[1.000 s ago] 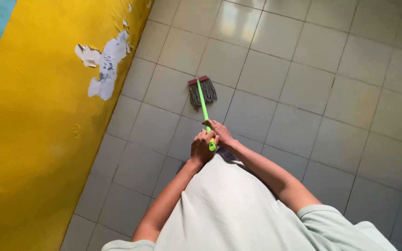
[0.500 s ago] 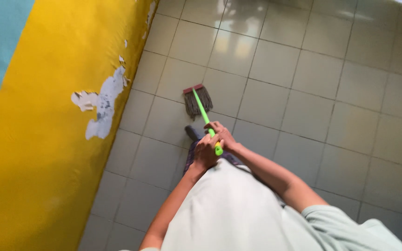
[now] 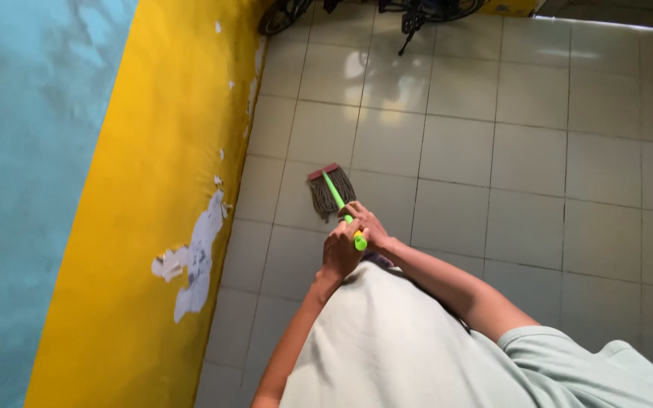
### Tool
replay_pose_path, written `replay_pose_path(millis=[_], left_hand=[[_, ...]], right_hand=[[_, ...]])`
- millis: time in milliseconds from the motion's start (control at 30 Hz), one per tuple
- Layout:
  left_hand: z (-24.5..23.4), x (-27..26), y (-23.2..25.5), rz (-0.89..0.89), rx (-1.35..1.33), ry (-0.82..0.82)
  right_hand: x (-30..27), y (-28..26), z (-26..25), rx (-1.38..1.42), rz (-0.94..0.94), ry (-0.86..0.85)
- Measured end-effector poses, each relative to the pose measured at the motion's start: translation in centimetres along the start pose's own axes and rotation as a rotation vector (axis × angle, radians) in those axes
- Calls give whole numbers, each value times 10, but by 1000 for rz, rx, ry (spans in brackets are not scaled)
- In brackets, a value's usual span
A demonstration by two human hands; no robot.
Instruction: The recorder is mopping the floor in a room, moving across different floor surfaces.
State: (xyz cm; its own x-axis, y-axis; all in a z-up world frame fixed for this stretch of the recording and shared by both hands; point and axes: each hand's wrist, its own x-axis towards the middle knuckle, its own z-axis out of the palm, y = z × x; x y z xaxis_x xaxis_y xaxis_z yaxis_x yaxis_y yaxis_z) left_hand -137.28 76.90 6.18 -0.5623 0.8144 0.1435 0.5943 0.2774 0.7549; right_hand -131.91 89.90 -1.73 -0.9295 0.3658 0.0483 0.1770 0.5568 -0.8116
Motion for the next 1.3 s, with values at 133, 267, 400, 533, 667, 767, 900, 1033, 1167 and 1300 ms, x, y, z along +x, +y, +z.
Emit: replay_pose_path(millis=[133, 267, 400, 533, 667, 767, 900, 1033, 1167, 1300], left_hand=[[-14, 43, -15, -56, 3, -53], [-30, 103, -52, -57, -11, -13], [-76, 171, -67, -52, -58, 119], [-117, 235, -75, -151, -23, 75], [-153, 310, -65, 111, -159, 240], [-153, 339, -75, 90, -574, 182], [-157, 375, -75, -34, -751, 184], [-170, 412, -108, -40, -720, 113], [-179, 434, -162, -5, -929, -266], [-175, 452, -203, -12, -935, -487]], right_hand=[[46, 12, 3, 36, -5, 13], [115, 12, -2, 25, -23, -3], [200, 11, -3, -95, -132, 61], [264, 42, 7, -143, -319, 187], [336, 56, -13, -80, -321, 44], [363, 65, -10, -37, -324, 26], [393, 43, -24, 37, -78, -12], [418, 55, -3, 177, 165, 18], [434, 94, 40, 196, 18, 162], [446, 126, 83, 324, 202, 150]])
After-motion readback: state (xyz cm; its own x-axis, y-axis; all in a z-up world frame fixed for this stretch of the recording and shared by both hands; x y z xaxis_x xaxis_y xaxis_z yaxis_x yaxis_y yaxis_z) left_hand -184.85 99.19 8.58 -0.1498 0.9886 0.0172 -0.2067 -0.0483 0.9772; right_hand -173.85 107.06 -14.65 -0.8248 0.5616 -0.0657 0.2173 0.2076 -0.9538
